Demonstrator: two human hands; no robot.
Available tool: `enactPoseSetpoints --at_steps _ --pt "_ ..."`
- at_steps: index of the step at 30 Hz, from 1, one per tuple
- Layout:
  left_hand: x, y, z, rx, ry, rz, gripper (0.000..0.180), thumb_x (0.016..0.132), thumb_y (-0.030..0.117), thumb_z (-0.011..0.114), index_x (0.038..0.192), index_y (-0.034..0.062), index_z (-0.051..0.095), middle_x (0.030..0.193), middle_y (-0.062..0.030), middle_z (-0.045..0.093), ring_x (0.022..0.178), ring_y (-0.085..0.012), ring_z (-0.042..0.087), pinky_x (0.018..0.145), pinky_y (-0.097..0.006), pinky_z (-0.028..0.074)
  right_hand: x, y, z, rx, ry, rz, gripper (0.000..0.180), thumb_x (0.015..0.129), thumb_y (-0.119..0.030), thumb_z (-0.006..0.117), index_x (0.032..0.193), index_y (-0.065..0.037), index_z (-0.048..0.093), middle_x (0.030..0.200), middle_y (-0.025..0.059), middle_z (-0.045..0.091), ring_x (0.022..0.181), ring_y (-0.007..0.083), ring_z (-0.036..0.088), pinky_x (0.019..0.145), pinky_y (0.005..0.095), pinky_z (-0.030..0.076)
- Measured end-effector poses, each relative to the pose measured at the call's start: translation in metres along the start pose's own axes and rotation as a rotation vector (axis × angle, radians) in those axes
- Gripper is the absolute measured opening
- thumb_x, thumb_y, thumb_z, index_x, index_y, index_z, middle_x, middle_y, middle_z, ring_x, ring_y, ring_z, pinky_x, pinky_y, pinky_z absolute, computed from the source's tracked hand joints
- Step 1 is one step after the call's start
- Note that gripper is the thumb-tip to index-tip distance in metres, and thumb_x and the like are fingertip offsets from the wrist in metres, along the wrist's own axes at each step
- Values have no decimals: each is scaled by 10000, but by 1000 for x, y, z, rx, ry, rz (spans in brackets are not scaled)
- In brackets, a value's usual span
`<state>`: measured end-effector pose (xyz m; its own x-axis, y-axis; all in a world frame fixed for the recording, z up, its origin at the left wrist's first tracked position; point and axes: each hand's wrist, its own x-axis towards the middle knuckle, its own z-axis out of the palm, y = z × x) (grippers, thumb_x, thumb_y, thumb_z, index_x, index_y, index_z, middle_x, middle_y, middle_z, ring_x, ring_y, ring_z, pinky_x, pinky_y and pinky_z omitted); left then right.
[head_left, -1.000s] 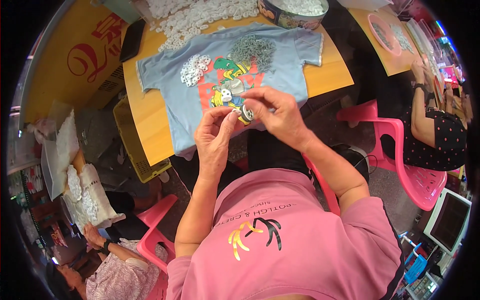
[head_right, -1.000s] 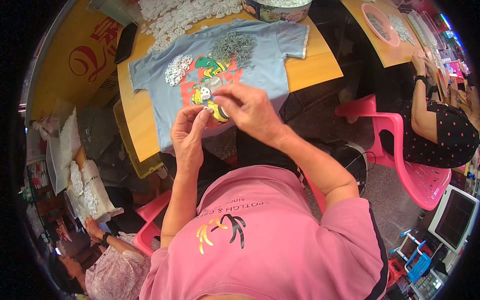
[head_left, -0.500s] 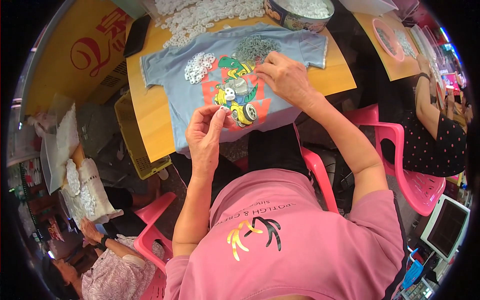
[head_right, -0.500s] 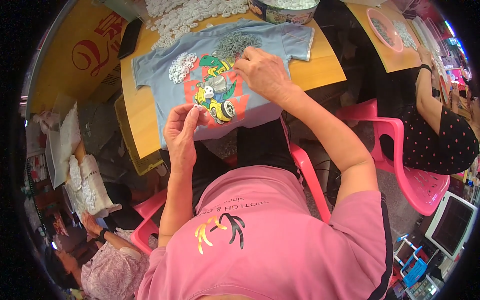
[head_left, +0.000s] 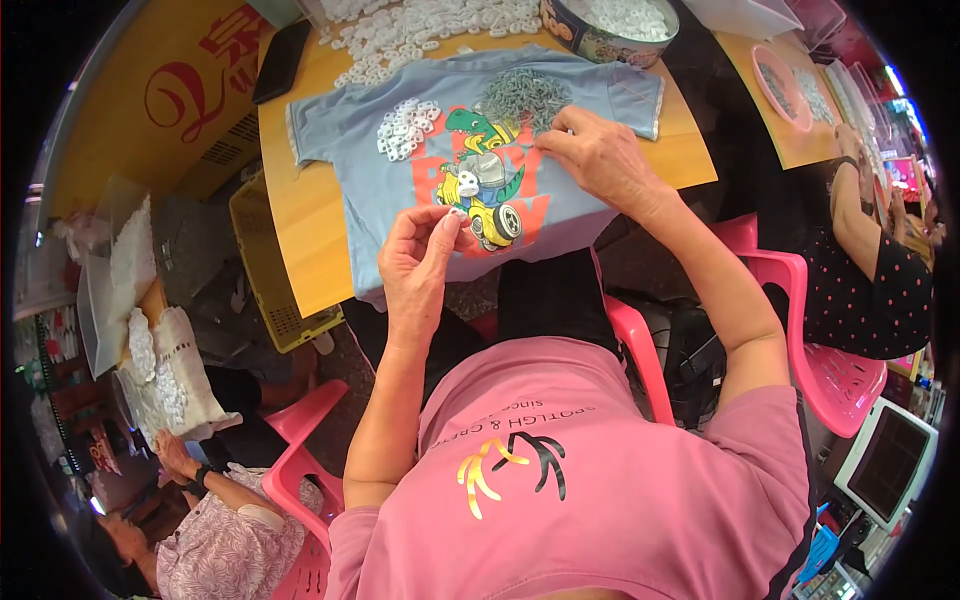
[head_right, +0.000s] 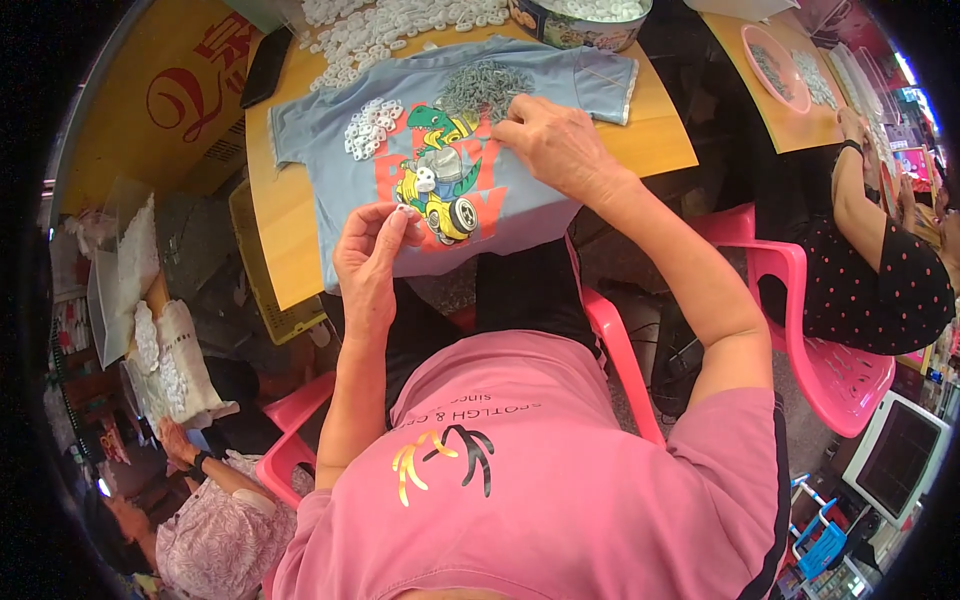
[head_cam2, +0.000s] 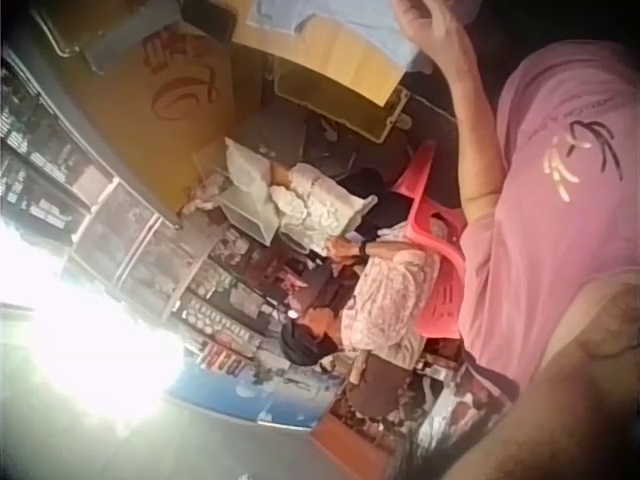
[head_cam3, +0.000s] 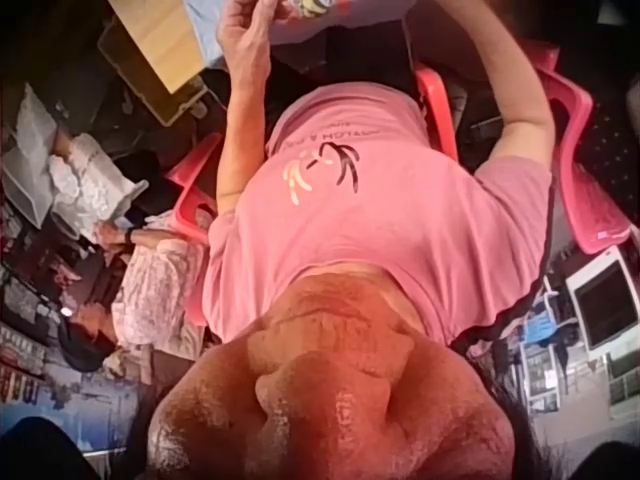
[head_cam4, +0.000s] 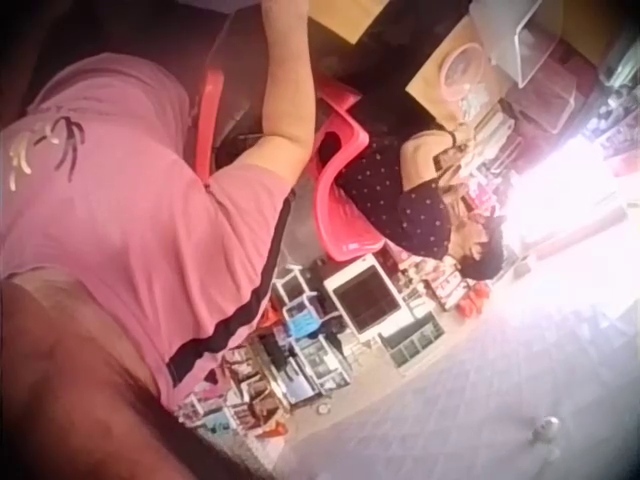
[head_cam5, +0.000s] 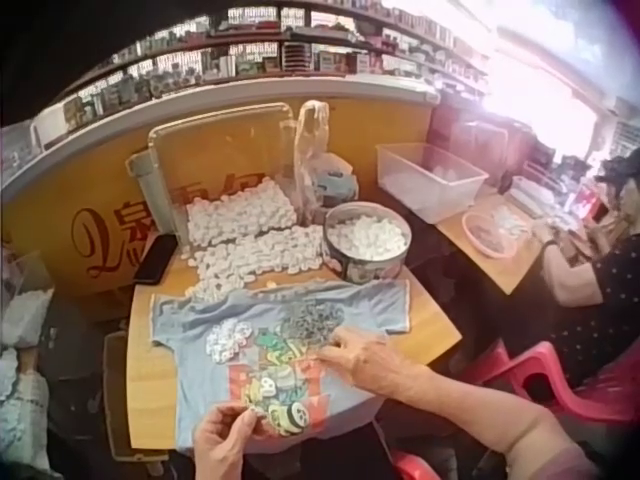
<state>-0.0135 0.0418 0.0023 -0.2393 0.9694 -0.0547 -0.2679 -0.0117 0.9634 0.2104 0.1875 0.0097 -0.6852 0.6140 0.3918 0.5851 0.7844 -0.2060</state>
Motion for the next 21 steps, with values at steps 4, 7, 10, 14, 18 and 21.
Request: enactPoseSetpoints --at_steps 4,7,10,14,18,21 --pt "0 1 2 -6 -16 -11 153 946 73 607 1064 -21 583 915 -87 666 787 -115 636 743 -255 516 12 6 0 -4 -17 -68 101 801 -105 675 902 -99 674 874 64 585 802 261 620 657 369 501" --pt "0 2 3 4 -16 -18 153 945 74 609 1063 -20 583 912 -88 667 783 -114 635 742 -257 517 23 11 4 -15 -29 -226 117 794 -104 676 908 -87 658 866 69 577 810 257 615 656 368 500" --pt "0 4 3 -1 -6 -15 156 945 79 612 1063 -18 583 909 -90 669 783 -113 634 742 -256 517 29 11 7 -57 -70 -297 129 784 -126 643 893 -59 627 862 81 579 799 252 621 677 362 516" --pt "0 7 0 -23 16 -21 161 947 97 613 1059 -15 580 910 -97 679 771 -113 636 727 -256 520 29 2 -2 198 -93 -114 139 829 -101 648 932 -15 614 880 91 611 783 247 621 679 337 511" --pt "4 11 6 -133 27 -93 160 948 105 613 1048 -14 578 914 -112 686 749 -123 645 708 -259 527 23 -19 -3 774 -12 309 137 926 -79 602 1018 17 636 895 49 635 735 140 599 671 267 490" --pt "10 13 10 -236 16 -152 154 943 104 618 1039 -10 579 915 -126 688 731 -136 653 694 -264 533 20 -36 0 804 65 297 174 952 -87 582 1071 22 645 887 19 635 716 89 571 646 239 475"
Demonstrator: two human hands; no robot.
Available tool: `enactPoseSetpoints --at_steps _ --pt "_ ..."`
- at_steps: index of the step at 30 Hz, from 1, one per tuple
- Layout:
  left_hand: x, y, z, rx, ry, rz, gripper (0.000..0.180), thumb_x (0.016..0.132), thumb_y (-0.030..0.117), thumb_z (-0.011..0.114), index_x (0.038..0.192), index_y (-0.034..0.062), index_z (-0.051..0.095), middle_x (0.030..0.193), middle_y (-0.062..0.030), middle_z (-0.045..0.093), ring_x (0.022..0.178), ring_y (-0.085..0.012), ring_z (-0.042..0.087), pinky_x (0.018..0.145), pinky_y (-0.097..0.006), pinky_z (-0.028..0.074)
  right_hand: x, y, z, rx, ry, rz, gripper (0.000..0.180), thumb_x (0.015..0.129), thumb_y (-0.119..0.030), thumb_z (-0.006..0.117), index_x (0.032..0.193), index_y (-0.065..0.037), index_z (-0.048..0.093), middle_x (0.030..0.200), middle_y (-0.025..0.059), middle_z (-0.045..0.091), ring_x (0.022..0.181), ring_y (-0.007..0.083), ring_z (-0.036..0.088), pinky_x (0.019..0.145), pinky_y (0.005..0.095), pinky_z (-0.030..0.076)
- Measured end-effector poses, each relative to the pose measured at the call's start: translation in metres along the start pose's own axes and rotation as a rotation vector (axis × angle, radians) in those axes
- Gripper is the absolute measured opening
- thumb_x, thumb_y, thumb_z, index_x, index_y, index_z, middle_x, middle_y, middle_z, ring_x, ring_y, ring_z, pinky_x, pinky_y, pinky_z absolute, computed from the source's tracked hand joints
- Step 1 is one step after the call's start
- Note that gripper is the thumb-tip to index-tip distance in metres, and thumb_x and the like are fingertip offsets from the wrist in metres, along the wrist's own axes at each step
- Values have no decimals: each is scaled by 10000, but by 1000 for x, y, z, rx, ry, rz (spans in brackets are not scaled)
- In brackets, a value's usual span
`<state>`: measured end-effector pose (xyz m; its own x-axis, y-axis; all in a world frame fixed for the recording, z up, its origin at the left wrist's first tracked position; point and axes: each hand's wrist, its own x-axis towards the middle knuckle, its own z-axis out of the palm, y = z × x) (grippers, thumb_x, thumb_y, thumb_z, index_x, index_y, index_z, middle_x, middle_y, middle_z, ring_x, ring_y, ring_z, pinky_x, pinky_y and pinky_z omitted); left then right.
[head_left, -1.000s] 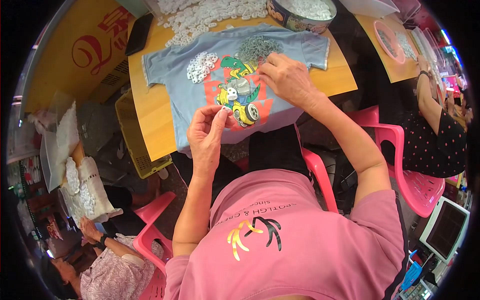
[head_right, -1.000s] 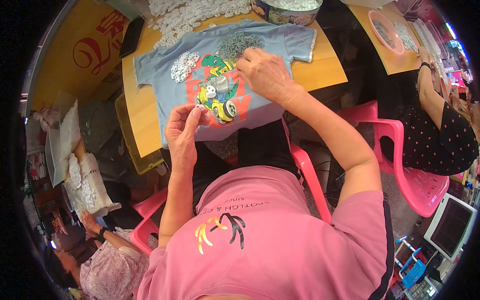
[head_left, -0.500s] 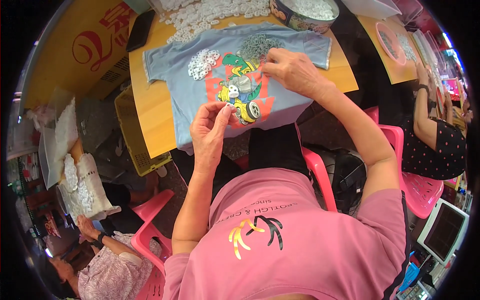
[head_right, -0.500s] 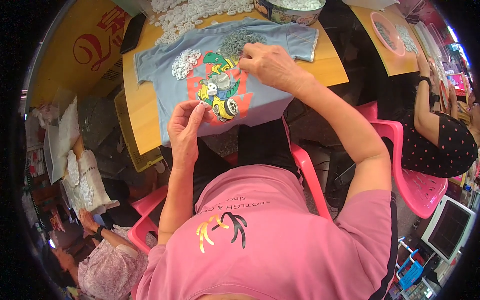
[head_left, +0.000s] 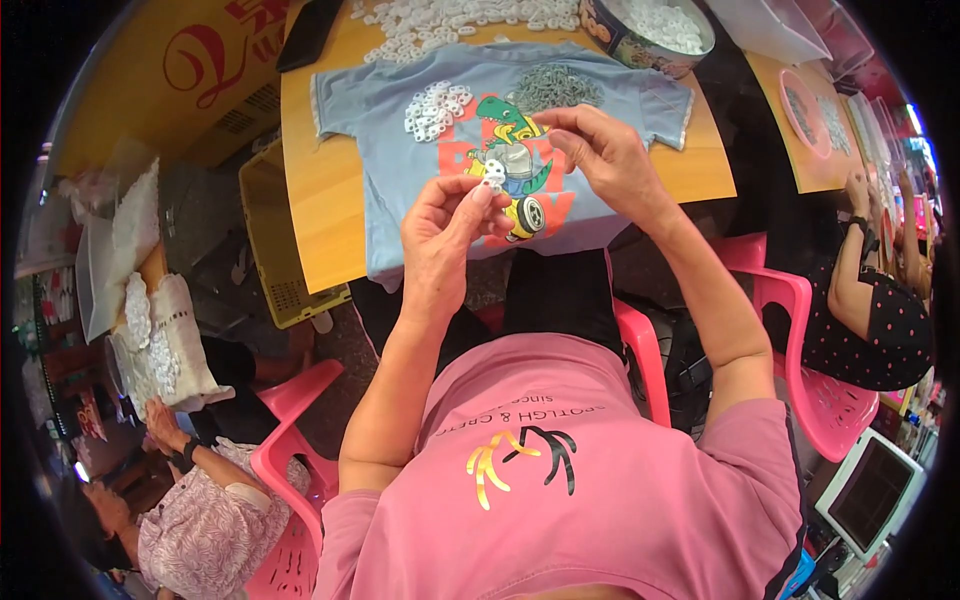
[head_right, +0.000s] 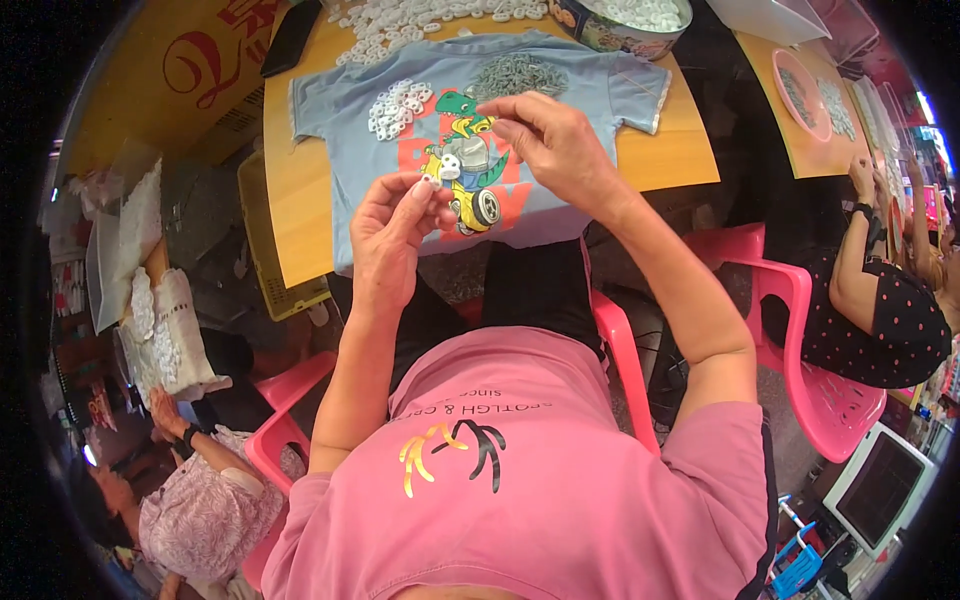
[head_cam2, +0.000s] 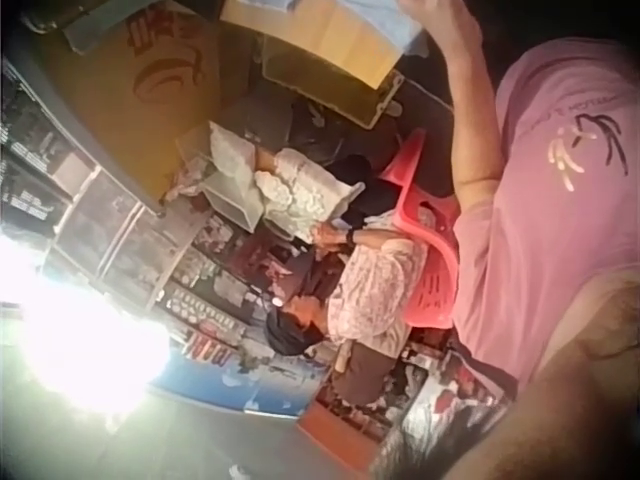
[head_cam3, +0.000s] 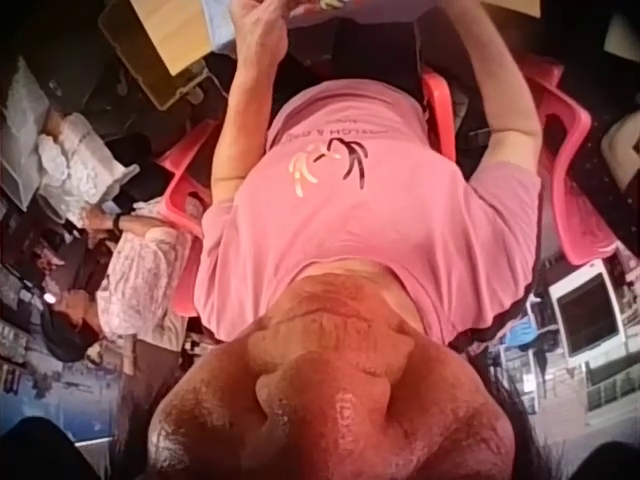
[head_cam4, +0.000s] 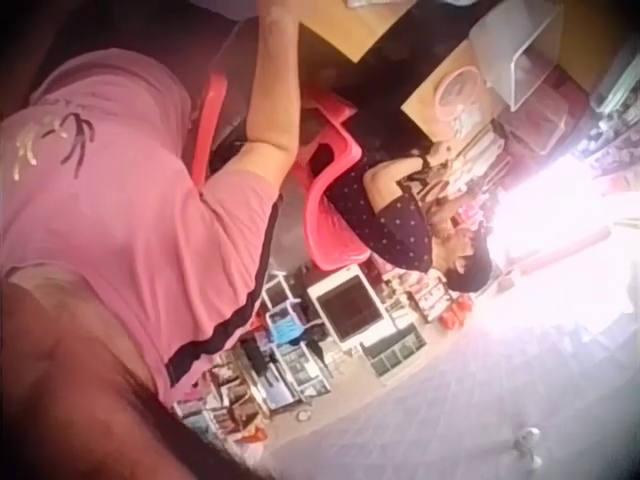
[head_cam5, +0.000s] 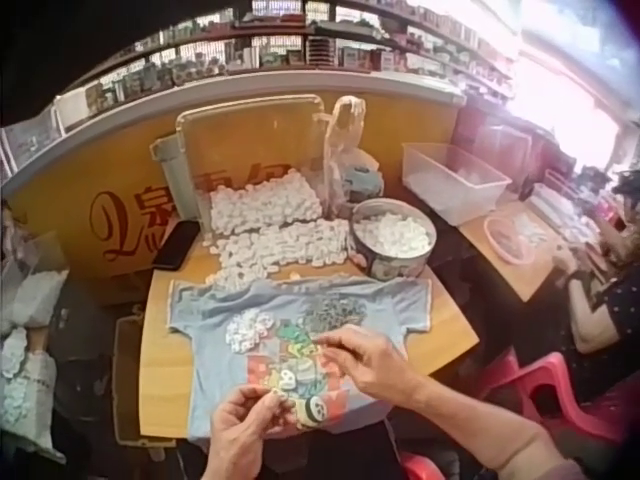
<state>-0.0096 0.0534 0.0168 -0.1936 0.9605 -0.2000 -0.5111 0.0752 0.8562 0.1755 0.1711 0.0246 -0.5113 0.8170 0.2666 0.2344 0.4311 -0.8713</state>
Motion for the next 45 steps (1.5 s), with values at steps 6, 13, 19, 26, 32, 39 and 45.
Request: enactPoseSetpoints --at_steps 6,13,19,26,32,39,45 --pt "2 1 1 -16 -30 -6 153 942 111 622 1036 -3 582 911 -126 688 734 -143 657 694 -265 535 4 19 1 61 19 244 175 967 -96 552 1064 2 660 815 15 643 661 43 521 581 208 442" --pt "3 -4 -5 -9 -7 7 167 939 112 626 1044 -11 584 904 -122 687 726 -139 652 682 -261 530 3 28 -2 -29 39 213 168 976 -101 531 1044 4 642 824 0 654 627 27 474 554 184 409" --pt "3 -5 -5 15 -2 11 162 943 108 620 1044 -13 584 904 -120 687 727 -137 653 680 -260 533 2 25 -8 218 -21 362 166 969 -126 550 1044 -4 633 914 15 664 641 27 495 572 183 423" --pt "3 -6 -6 31 -7 20 154 944 104 617 1042 -11 584 908 -115 689 731 -131 655 689 -261 541 -1 26 -13 332 -28 448 215 924 -161 628 1081 -15 643 928 4 661 678 29 530 617 188 454" --pt "3 -6 -5 39 -9 26 148 943 100 617 1039 -9 585 909 -115 689 732 -125 654 688 -256 543 -3 22 -15 191 -25 434 244 899 -234 687 1016 -20 682 829 -15 650 671 29 537 598 185 452" --pt "3 -7 -4 48 -7 31 143 945 99 615 1034 -8 584 906 -114 691 730 -119 651 687 -255 544 -7 22 -16 -68 28 281 254 881 -268 716 987 -39 695 730 -30 608 617 17 499 526 184 398" --pt "3 -6 -4 61 -2 28 138 947 97 611 1031 -9 582 910 -117 692 733 -117 650 689 -256 547 -7 24 -17 287 14 400 192 897 -197 683 964 -18 674 770 7 646 577 26 486 509 197 396"
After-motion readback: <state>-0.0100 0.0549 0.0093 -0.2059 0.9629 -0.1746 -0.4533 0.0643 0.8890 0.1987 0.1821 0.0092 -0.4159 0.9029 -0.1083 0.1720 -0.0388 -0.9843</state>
